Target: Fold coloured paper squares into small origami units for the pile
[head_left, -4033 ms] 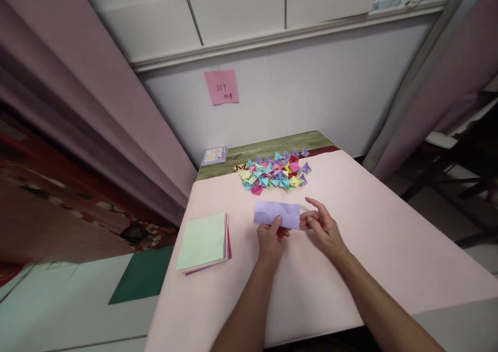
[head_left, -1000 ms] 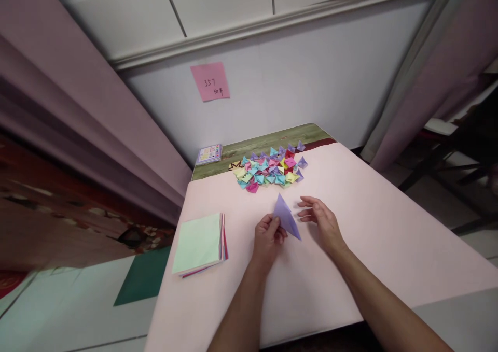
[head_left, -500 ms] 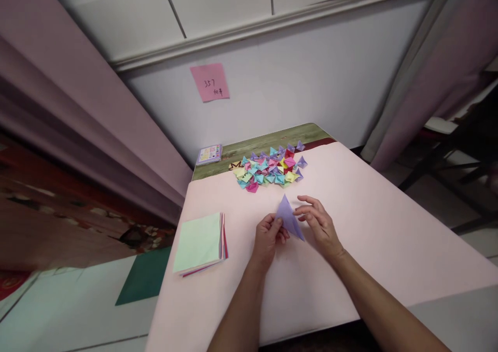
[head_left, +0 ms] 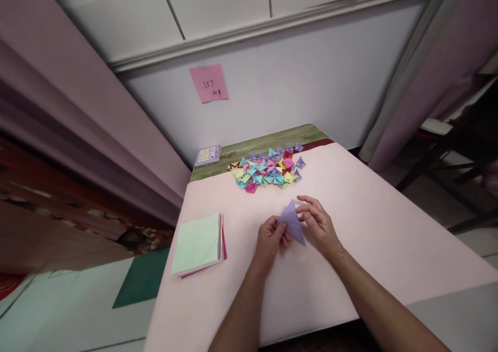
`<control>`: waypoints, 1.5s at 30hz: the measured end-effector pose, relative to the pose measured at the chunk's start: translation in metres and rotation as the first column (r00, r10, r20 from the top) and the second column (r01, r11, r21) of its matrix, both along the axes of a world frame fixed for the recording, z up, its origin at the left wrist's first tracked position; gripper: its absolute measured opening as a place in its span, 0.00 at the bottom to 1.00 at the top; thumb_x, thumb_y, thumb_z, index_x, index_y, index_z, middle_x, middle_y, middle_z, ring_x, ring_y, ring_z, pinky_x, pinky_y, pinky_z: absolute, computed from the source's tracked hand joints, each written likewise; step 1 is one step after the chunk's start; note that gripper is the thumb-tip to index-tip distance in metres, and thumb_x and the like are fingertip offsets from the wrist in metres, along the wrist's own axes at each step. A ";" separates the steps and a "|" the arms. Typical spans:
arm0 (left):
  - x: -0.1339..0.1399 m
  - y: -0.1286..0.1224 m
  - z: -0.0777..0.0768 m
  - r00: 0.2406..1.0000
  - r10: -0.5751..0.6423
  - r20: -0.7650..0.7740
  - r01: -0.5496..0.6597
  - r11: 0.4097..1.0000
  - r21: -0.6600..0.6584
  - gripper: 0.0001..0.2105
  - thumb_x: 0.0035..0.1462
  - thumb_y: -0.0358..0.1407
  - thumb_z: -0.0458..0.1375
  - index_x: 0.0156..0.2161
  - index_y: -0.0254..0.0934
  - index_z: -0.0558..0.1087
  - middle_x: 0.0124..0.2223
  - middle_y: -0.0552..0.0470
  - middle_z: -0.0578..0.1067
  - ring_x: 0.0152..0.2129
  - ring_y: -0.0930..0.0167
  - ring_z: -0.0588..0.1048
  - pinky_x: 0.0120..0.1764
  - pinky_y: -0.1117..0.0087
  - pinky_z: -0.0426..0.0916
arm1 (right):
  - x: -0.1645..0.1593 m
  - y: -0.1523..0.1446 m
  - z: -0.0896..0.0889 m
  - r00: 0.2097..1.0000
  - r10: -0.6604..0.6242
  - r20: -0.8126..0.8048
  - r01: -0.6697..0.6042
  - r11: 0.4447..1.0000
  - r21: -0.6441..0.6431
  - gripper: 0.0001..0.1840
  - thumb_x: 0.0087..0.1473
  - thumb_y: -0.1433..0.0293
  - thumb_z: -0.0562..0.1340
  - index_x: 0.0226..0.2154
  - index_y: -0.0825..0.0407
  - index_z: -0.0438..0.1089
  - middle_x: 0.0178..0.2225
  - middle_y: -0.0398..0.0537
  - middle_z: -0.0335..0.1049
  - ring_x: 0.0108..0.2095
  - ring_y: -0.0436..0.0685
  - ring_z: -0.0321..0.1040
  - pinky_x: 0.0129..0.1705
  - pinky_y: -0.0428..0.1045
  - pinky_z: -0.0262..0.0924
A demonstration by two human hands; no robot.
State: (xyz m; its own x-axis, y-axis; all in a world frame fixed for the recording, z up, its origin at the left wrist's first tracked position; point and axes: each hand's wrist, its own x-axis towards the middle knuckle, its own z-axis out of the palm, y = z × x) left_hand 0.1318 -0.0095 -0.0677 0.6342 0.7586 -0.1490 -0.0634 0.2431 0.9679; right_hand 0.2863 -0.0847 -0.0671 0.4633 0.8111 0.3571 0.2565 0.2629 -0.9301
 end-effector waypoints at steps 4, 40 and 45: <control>0.000 0.000 -0.001 1.000 -0.008 0.002 0.008 1.000 0.006 0.15 0.56 0.47 0.62 0.36 0.34 0.71 0.22 0.56 0.73 0.14 0.78 0.67 0.21 0.77 0.60 | 0.001 0.001 -0.002 1.000 0.018 0.022 -0.018 1.000 0.013 0.15 0.62 0.57 0.57 0.40 0.48 0.74 0.56 0.55 0.61 0.57 0.64 0.61 0.46 0.54 0.66; -0.006 -0.010 0.008 0.980 -0.108 -0.168 0.151 0.950 0.273 0.14 0.61 0.46 0.55 0.40 0.37 0.72 0.26 0.56 0.70 0.20 0.75 0.67 0.26 0.74 0.61 | 0.005 0.000 -0.007 0.838 -0.059 0.543 0.057 0.998 0.019 0.04 0.50 0.68 0.65 0.25 0.48 0.73 0.62 0.49 0.61 0.64 0.71 0.52 0.64 0.72 0.39; -0.005 -0.011 0.007 0.978 -0.089 -0.191 0.144 0.944 0.297 0.13 0.61 0.46 0.55 0.36 0.37 0.73 0.24 0.56 0.69 0.19 0.75 0.67 0.25 0.74 0.61 | 0.006 0.002 -0.005 0.921 -0.041 0.387 0.039 0.999 0.015 0.04 0.49 0.66 0.68 0.25 0.48 0.75 0.58 0.50 0.65 0.62 0.69 0.56 0.63 0.68 0.49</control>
